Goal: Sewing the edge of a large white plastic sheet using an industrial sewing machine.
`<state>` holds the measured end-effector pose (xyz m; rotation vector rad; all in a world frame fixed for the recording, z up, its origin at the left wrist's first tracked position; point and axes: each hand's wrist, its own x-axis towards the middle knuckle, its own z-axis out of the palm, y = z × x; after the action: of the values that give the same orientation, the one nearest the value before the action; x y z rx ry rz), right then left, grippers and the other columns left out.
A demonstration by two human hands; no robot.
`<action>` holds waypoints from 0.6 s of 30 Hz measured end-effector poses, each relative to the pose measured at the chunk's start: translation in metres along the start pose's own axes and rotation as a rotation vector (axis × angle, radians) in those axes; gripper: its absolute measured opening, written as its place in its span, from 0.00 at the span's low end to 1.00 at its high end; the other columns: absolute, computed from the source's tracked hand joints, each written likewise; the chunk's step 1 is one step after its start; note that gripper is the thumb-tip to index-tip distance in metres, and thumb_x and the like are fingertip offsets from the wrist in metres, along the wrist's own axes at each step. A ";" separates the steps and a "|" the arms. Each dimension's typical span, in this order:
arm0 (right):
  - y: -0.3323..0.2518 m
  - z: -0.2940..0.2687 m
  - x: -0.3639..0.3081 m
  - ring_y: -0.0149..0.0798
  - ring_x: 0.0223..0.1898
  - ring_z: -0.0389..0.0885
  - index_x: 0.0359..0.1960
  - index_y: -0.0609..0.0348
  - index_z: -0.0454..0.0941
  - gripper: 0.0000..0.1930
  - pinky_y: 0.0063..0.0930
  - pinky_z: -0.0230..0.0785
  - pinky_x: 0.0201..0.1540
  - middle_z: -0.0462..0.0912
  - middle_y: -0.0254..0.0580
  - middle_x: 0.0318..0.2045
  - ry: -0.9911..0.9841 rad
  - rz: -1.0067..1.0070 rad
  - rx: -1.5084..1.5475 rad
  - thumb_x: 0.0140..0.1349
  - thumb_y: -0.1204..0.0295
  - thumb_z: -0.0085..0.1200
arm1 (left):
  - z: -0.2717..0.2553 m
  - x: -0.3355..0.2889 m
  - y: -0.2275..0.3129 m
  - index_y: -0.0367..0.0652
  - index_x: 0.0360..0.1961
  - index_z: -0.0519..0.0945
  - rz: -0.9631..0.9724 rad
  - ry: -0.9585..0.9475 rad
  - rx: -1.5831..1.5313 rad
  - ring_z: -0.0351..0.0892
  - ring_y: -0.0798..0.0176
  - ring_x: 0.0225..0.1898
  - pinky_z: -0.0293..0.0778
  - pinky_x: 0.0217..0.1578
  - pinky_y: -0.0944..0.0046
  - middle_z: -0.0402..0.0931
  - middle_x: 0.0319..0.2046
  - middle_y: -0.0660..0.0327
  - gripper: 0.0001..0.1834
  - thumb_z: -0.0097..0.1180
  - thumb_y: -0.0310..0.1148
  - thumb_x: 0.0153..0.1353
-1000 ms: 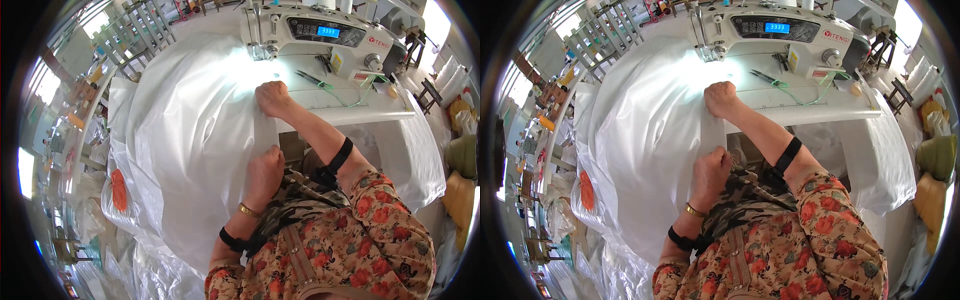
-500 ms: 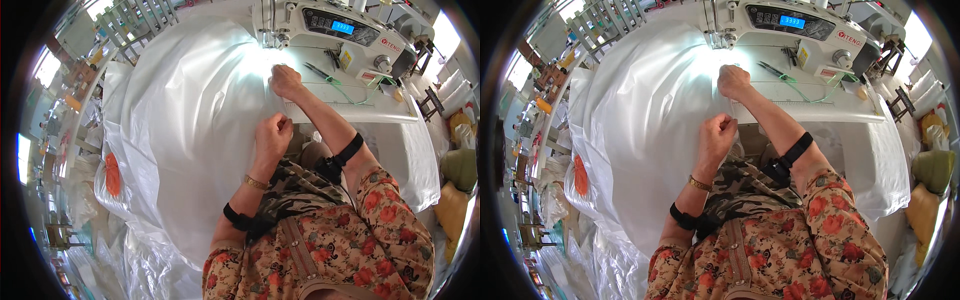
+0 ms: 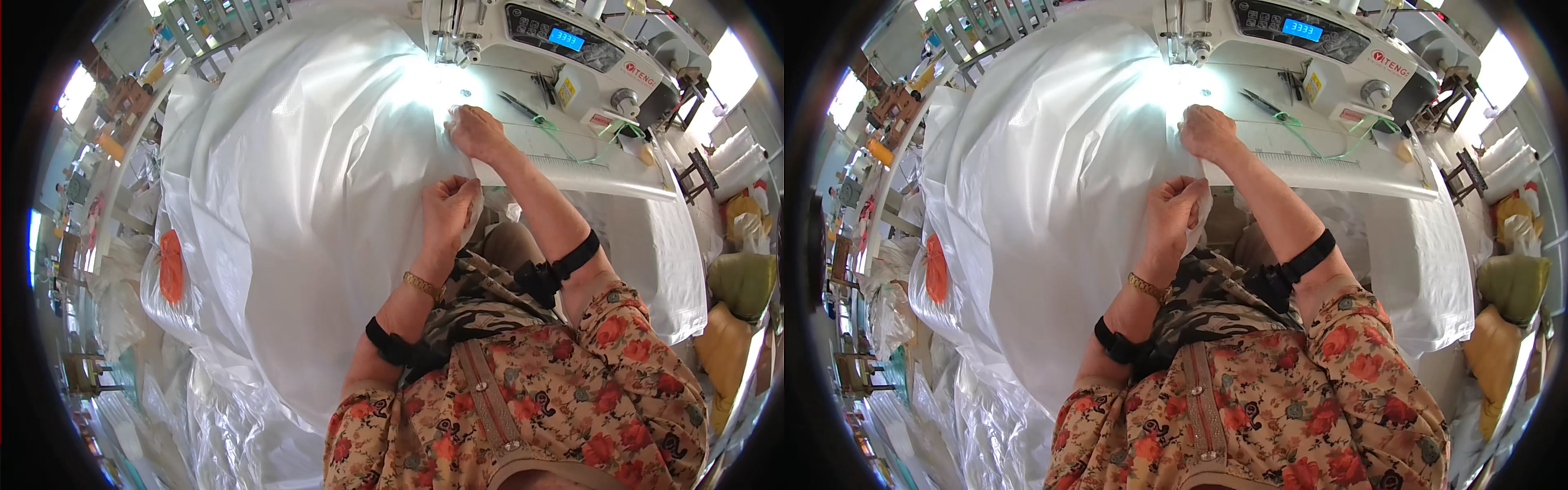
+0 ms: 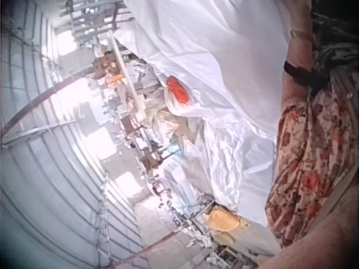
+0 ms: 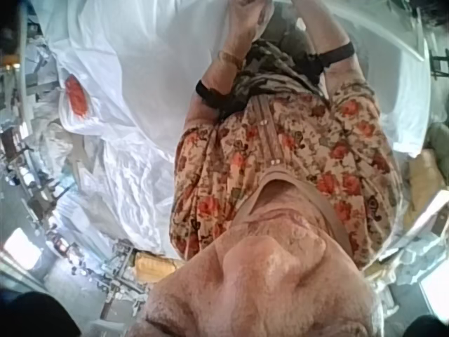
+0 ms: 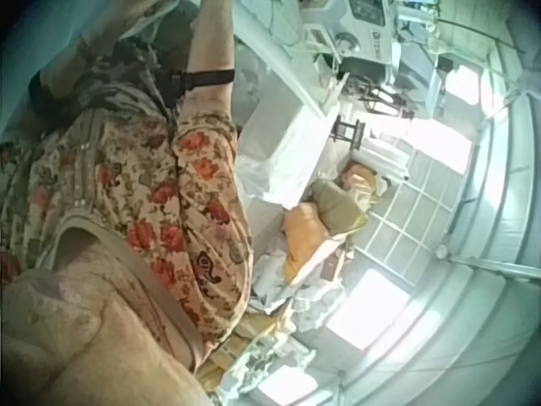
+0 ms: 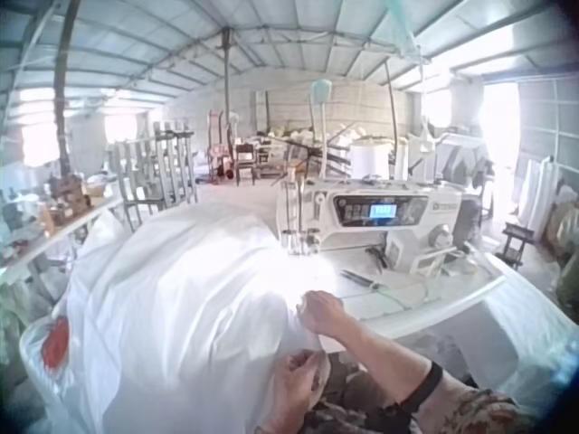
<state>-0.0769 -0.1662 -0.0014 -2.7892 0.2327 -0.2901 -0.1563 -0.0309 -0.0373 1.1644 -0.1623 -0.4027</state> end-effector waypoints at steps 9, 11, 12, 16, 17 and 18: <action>-0.020 -0.001 -0.058 0.56 0.35 0.83 0.34 0.68 0.78 0.12 0.48 0.75 0.39 0.82 0.58 0.29 0.080 -0.082 -0.075 0.58 0.70 0.46 | -0.009 -0.009 -0.009 0.34 0.27 0.77 0.184 -0.017 0.348 0.65 0.72 0.15 0.61 0.17 0.67 0.68 0.14 0.67 0.07 0.58 0.27 0.57; -0.024 -0.005 -0.072 0.56 0.35 0.83 0.34 0.68 0.77 0.12 0.47 0.75 0.38 0.82 0.57 0.29 0.042 -0.058 -0.092 0.58 0.71 0.47 | -0.016 -0.020 -0.008 0.32 0.32 0.77 0.374 -0.008 0.635 0.71 0.67 0.17 0.66 0.20 0.63 0.73 0.18 0.62 0.07 0.58 0.26 0.57; -0.025 -0.010 -0.079 0.56 0.35 0.83 0.35 0.68 0.77 0.11 0.46 0.75 0.37 0.82 0.56 0.28 0.008 -0.031 -0.106 0.57 0.72 0.48 | -0.016 -0.034 0.004 0.32 0.39 0.76 0.515 0.012 0.840 0.75 0.61 0.30 0.70 0.30 0.59 0.76 0.30 0.56 0.10 0.56 0.25 0.56; -0.030 -0.013 -0.093 0.53 0.34 0.84 0.39 0.66 0.77 0.11 0.42 0.76 0.36 0.83 0.53 0.27 -0.008 -0.043 -0.224 0.56 0.73 0.50 | -0.038 -0.039 0.021 0.35 0.56 0.70 0.936 0.068 1.438 0.64 0.50 0.63 0.62 0.60 0.52 0.65 0.61 0.49 0.24 0.50 0.22 0.56; -0.033 -0.013 -0.093 0.52 0.34 0.84 0.42 0.67 0.76 0.13 0.40 0.76 0.35 0.83 0.52 0.27 -0.031 -0.073 -0.260 0.56 0.74 0.51 | -0.047 -0.036 0.023 0.35 0.56 0.70 0.945 0.059 1.442 0.64 0.50 0.63 0.62 0.60 0.52 0.65 0.61 0.49 0.24 0.50 0.22 0.56; -0.034 -0.012 -0.092 0.50 0.33 0.84 0.45 0.68 0.75 0.16 0.38 0.76 0.35 0.83 0.51 0.27 -0.054 -0.101 -0.297 0.55 0.75 0.51 | -0.055 -0.031 0.024 0.35 0.57 0.70 0.870 0.064 1.522 0.60 0.51 0.66 0.56 0.64 0.52 0.64 0.62 0.50 0.24 0.48 0.21 0.56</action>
<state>-0.1642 -0.1202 0.0053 -3.1043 0.1312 -0.2192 -0.1612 0.0364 -0.0343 2.3868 -0.9895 0.7023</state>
